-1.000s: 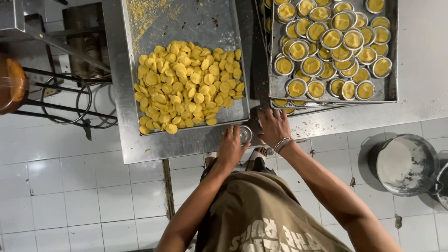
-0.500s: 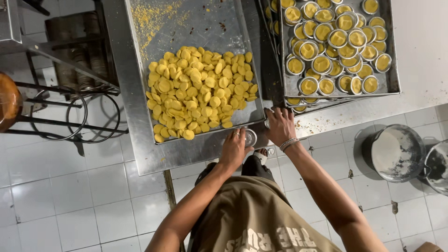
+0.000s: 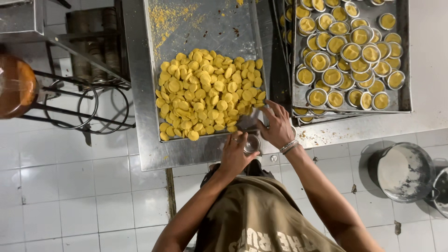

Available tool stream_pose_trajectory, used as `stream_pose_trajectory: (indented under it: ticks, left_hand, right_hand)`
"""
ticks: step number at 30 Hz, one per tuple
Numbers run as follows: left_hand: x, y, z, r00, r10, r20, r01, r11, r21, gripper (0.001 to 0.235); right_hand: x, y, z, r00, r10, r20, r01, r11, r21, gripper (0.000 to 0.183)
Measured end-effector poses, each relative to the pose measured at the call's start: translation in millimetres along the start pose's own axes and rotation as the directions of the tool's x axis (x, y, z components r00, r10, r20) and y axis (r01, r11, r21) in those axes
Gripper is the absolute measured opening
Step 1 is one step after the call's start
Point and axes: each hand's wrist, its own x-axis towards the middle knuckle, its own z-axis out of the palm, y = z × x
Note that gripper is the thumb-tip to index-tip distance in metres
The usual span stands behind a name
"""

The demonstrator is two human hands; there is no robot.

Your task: The person stands at a stainless steel workstation and repeatedly picks up yellow dough pieces from a tray. They place the dough into small metal cups, press it down, and arrange the filled cups on a separate tray. The person occasionally moves the tray of dough to access more pieces.

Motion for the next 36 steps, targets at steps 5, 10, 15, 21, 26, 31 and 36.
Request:
stream_pose_trajectory:
  ticks: [5, 10, 15, 21, 26, 31, 36]
  left_hand:
    - [-12, 4, 2, 0.969, -0.248, -0.007, 0.218, 0.865, -0.452, 0.067]
    - [-18, 21, -27, 0.621, -0.742, 0.253, 0.416, 0.038, -0.909, 0.059]
    - [-29, 0, -18, 0.444, -0.835, 0.324, 0.253, -0.229, -0.940, 0.061]
    - [-2, 0, -26, 0.475, -0.808, 0.348, 0.312, -0.214, -0.925, 0.068]
    - [29, 8, -31, 0.624, -0.706, 0.334, 0.331, -0.147, -0.932, 0.062]
    - [44, 14, -34, 0.770, -0.480, 0.421, 0.384, -0.180, -0.906, 0.060]
    - [48, 9, -21, 0.762, -0.493, 0.421, 0.369, -0.204, -0.907, 0.045]
  right_hand:
    - [35, 13, 44, 0.986, -0.159, 0.057, 0.156, 0.986, 0.057, 0.007]
    - [48, 32, 94, 0.896, -0.407, 0.178, 0.437, 0.881, -0.183, 0.022]
    - [41, 32, 97, 0.883, -0.463, 0.071, 0.469, 0.876, -0.118, 0.025]
    - [18, 8, 40, 0.979, -0.124, 0.161, 0.073, 0.954, 0.291, 0.037]
    - [0, -36, -11, 0.973, 0.132, 0.189, -0.215, 0.817, 0.536, 0.036]
    - [-1, -41, -29, 0.992, 0.056, -0.114, 0.014, 0.844, 0.536, 0.020]
    - [-11, -49, -33, 0.984, 0.100, -0.148, -0.007, 0.848, 0.530, 0.020]
